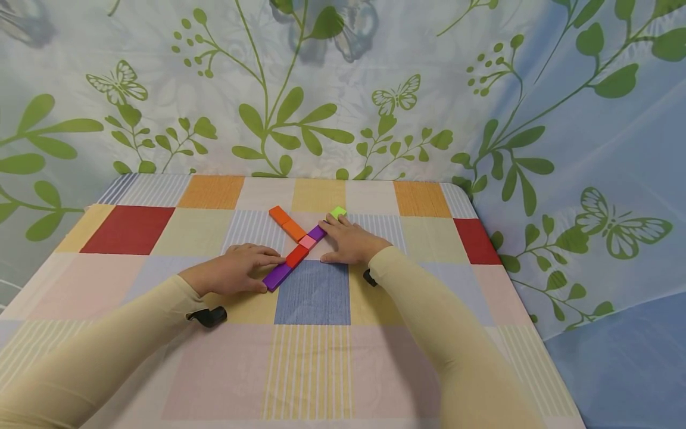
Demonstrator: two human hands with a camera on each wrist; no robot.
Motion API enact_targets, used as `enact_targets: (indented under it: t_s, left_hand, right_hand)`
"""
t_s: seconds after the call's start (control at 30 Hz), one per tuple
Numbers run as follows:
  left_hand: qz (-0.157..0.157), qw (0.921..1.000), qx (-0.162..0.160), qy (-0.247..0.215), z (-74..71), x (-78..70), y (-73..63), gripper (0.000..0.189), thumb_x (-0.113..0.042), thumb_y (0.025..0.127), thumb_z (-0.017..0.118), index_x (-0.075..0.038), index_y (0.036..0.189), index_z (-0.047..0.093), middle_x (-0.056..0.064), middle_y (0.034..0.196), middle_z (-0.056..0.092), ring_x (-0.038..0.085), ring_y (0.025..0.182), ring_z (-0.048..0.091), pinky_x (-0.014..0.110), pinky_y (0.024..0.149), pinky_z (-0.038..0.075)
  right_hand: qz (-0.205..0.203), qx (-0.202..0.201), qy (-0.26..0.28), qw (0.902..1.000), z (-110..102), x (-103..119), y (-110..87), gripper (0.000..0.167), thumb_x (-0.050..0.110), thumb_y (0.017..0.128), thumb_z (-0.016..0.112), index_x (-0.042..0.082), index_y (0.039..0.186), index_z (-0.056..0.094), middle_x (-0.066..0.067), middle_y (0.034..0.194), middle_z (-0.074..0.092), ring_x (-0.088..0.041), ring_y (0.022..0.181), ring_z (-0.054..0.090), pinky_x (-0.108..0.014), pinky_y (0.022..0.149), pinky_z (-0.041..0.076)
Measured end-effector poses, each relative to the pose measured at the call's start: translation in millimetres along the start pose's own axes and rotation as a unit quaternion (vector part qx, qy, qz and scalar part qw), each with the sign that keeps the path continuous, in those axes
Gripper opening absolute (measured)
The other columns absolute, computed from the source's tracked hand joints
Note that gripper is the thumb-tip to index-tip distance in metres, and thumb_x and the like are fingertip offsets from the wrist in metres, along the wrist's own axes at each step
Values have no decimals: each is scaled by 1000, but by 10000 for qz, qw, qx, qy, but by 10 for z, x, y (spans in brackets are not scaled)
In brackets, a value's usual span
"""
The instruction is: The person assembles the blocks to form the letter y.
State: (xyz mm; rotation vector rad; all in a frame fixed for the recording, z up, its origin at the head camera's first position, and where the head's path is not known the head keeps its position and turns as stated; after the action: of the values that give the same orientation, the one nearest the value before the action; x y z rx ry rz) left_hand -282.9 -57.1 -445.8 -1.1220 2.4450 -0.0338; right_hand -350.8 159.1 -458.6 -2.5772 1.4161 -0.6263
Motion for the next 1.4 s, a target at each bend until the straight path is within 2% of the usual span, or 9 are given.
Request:
enact_targets:
  t_s: [1.0, 1.2, 1.4]
  left_hand:
    - [-99, 9999, 21, 62, 16, -4, 14, 68, -33, 92, 81, -26, 155, 55, 6, 158, 53, 42, 145, 46, 68, 115, 33]
    - [-29, 10000, -21, 82, 7, -12, 23, 68, -35, 91, 81, -25, 154, 56, 6, 156, 55, 42, 143, 47, 68, 116, 34]
    - [-57, 10000, -16, -26, -10, -30, 19, 68, -35, 91, 81, -25, 153, 57, 7, 155, 55, 42, 144, 47, 67, 115, 33]
  right_hand:
    - [60, 63, -129, 9999, 11, -2, 18, 98, 58, 98, 66, 20, 171, 12, -9, 179, 0, -40, 165, -1, -63, 130, 12]
    - [48, 22, -213, 9998, 2, 10, 17, 98, 58, 98, 66, 20, 171, 13, -9, 179, 2, -41, 165, 1, -61, 131, 13]
    - [16, -99, -390, 9992, -29, 35, -4, 96, 57, 98, 67, 17, 170, 18, -11, 179, 8, -42, 164, 7, -65, 129, 16]
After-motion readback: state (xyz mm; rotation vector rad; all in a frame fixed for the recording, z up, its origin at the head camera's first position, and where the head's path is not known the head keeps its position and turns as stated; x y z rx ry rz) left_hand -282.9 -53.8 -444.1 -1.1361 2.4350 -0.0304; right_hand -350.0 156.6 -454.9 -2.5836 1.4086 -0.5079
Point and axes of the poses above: each hand's wrist, its own y-axis towards the middle knuckle, its own z-axis out of the palm, x = y × z, the point moved 8 cm from there along y, towards the middle knuckle
